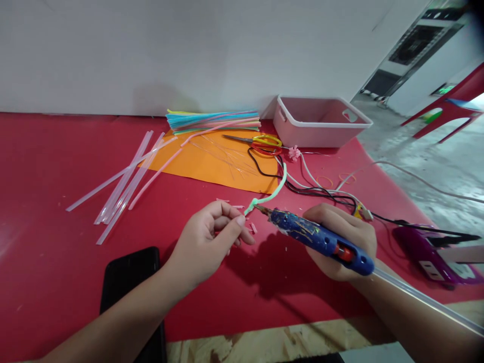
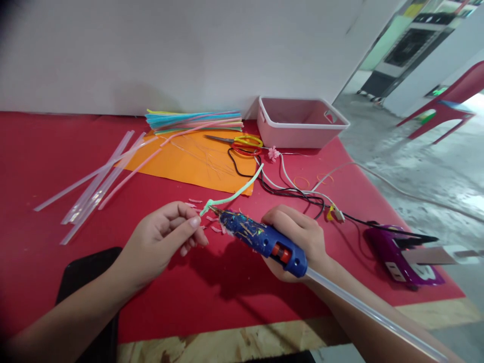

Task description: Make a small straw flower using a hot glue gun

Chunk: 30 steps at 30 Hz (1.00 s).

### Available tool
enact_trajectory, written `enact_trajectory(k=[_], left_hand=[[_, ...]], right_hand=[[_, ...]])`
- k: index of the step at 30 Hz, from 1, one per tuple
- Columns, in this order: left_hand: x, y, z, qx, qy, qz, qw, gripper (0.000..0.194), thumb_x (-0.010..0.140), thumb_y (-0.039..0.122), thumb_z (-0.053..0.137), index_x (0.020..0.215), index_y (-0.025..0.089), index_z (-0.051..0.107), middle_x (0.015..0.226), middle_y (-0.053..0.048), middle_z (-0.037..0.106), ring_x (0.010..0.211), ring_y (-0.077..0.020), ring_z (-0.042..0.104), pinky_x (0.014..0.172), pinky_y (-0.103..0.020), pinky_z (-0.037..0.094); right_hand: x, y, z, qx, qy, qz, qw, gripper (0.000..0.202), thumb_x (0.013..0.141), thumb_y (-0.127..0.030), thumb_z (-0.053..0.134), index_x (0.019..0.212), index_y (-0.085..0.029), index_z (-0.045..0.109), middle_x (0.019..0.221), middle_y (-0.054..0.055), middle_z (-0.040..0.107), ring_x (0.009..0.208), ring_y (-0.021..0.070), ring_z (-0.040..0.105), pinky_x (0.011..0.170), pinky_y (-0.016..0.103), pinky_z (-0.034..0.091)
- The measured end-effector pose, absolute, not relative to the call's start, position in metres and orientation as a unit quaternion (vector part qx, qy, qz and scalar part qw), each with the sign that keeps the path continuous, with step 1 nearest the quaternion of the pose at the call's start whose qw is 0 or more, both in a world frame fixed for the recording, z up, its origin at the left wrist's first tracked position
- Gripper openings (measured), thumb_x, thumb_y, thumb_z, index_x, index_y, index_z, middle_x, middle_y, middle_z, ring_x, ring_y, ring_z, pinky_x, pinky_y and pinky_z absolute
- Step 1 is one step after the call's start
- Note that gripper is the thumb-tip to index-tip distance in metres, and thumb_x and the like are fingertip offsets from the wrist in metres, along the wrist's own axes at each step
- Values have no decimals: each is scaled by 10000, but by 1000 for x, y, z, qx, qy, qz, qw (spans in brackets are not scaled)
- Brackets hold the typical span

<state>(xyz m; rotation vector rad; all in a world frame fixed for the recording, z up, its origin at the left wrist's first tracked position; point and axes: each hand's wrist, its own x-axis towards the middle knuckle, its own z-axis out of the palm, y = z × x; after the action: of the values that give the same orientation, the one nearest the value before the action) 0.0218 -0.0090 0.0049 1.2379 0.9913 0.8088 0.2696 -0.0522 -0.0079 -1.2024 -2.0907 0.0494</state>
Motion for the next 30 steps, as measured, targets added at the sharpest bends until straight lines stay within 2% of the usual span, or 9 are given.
enact_trajectory(k=[10,17,19,21,23,25,28,30], left_hand=[[21,-8,4,555,434,341,623,151,911,290,621,816,195,549,657,6,724,486,-82,548,497,-206,424],[21,-6,3,527,426,358,642,156,923,288,601,818,198,528,675,3,709,531,-96,572,504,-201,442],[21,-5,1,512,421,373,649,159,936,294,591,832,202,514,701,6,706,533,-91,556,493,-197,431],[21,-3,0,498,417,393,651,153,950,282,578,841,201,508,716,13,697,504,-70,497,468,-183,386],[19,-3,-1,492,420,402,648,139,959,264,573,850,195,520,714,19,681,473,-51,414,442,-174,320],[18,-3,-2,488,429,403,645,136,964,275,579,866,195,530,707,23,669,458,-45,356,427,-175,275],[17,-3,-4,487,434,406,640,162,965,330,596,889,204,529,699,30,662,444,-42,318,421,-180,254],[17,-3,-5,484,435,411,639,165,960,343,608,904,209,530,690,34,663,439,-43,312,418,-183,251]], right_hand=[[269,-54,-6,-487,-799,7,352,161,788,-155,540,918,-251,547,725,26,619,592,169,590,524,294,469],[283,-46,-7,-540,-757,-10,369,205,800,-174,628,982,-260,592,831,28,681,681,197,662,607,311,514],[294,-44,-2,-529,-781,14,332,246,813,-190,621,1044,-268,592,793,15,677,648,195,655,591,312,502],[305,-43,3,-484,-839,59,242,309,811,-219,608,1115,-266,583,863,40,693,747,231,674,669,358,518],[315,-44,7,-457,-870,98,159,357,789,-162,578,1130,-269,579,976,65,703,872,260,675,783,419,516],[322,-48,8,-449,-878,122,112,419,757,-85,540,1128,-273,591,1035,73,698,921,262,667,843,450,501],[329,-54,7,-444,-879,136,112,433,725,-46,528,1085,-266,624,1037,78,694,923,255,666,822,432,512],[333,-56,4,-462,-863,131,158,391,710,-54,560,1019,-272,660,1011,64,702,916,250,672,798,411,527]])
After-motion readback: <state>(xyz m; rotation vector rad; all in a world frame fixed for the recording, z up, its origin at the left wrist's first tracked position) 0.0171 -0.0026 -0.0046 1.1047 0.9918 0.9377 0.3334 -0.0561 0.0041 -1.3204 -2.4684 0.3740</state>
